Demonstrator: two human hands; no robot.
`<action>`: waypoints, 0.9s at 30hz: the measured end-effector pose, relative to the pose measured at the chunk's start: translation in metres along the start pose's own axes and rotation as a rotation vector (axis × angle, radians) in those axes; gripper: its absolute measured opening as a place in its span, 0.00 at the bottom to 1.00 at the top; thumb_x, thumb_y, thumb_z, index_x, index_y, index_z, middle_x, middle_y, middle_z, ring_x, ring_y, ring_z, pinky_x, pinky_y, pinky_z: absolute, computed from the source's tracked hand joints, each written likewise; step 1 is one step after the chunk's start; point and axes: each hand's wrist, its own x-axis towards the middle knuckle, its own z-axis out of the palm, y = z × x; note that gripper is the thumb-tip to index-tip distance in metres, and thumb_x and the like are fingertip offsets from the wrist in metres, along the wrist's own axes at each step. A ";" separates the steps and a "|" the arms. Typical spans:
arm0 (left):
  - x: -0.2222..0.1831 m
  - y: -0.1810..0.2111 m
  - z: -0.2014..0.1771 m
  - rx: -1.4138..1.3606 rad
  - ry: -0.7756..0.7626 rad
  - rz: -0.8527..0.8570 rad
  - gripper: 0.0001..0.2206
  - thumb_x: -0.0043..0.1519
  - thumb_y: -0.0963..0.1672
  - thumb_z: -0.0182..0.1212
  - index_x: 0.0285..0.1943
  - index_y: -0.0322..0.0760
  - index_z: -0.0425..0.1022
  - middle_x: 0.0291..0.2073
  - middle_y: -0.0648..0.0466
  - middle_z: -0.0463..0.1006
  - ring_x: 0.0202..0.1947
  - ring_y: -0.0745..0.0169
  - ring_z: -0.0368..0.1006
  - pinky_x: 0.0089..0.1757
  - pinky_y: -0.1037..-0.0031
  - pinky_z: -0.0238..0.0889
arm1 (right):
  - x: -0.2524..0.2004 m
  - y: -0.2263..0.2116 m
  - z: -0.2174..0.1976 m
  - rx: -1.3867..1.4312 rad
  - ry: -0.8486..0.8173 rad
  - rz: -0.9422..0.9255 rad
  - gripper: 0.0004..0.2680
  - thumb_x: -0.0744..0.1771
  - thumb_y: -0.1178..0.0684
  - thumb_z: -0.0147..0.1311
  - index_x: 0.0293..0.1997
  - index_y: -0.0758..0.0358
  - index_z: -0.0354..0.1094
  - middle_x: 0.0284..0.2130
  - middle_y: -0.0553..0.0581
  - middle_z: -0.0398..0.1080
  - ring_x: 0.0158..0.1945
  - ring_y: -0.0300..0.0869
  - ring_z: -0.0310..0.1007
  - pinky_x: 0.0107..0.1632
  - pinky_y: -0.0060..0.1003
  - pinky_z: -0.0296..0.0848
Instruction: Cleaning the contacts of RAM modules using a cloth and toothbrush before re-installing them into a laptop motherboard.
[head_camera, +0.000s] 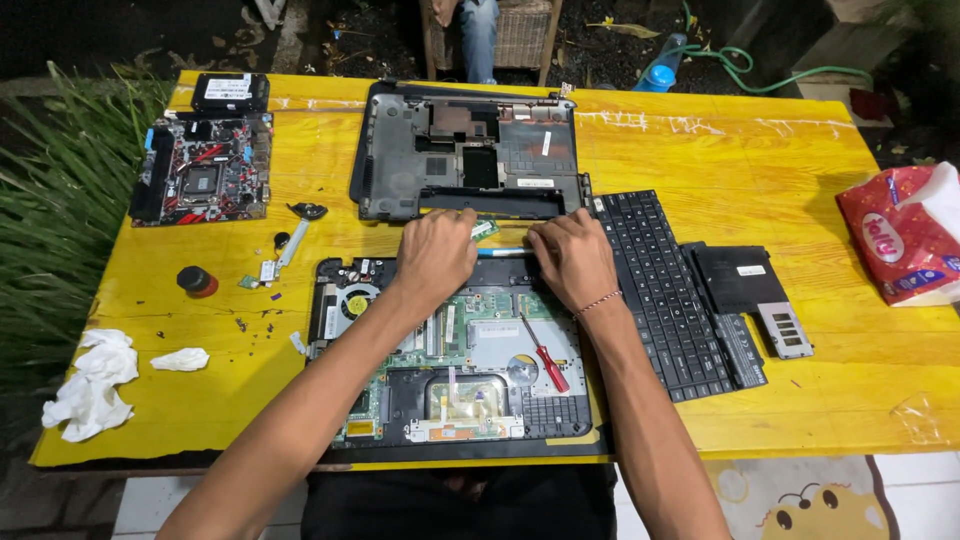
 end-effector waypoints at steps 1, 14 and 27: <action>0.000 -0.001 -0.003 0.001 0.001 -0.001 0.12 0.55 0.39 0.67 0.47 0.32 0.80 0.27 0.46 0.80 0.29 0.48 0.79 0.30 0.64 0.72 | 0.000 0.000 0.001 0.001 0.001 -0.002 0.05 0.69 0.49 0.56 0.40 0.53 0.78 0.33 0.52 0.77 0.42 0.47 0.71 0.45 0.38 0.69; -0.028 0.002 -0.061 -0.116 0.323 0.360 0.09 0.57 0.43 0.66 0.45 0.39 0.79 0.31 0.50 0.79 0.36 0.55 0.74 0.32 0.73 0.70 | 0.014 -0.048 -0.035 0.489 -0.026 0.044 0.10 0.66 0.53 0.62 0.52 0.54 0.76 0.32 0.57 0.78 0.34 0.47 0.74 0.40 0.38 0.75; -0.044 -0.014 -0.080 -0.956 0.125 0.067 0.04 0.60 0.41 0.66 0.41 0.39 0.84 0.27 0.52 0.83 0.26 0.61 0.74 0.32 0.72 0.68 | 0.015 -0.069 -0.030 0.856 -0.144 0.248 0.04 0.63 0.60 0.67 0.38 0.61 0.80 0.20 0.51 0.72 0.28 0.35 0.68 0.36 0.31 0.71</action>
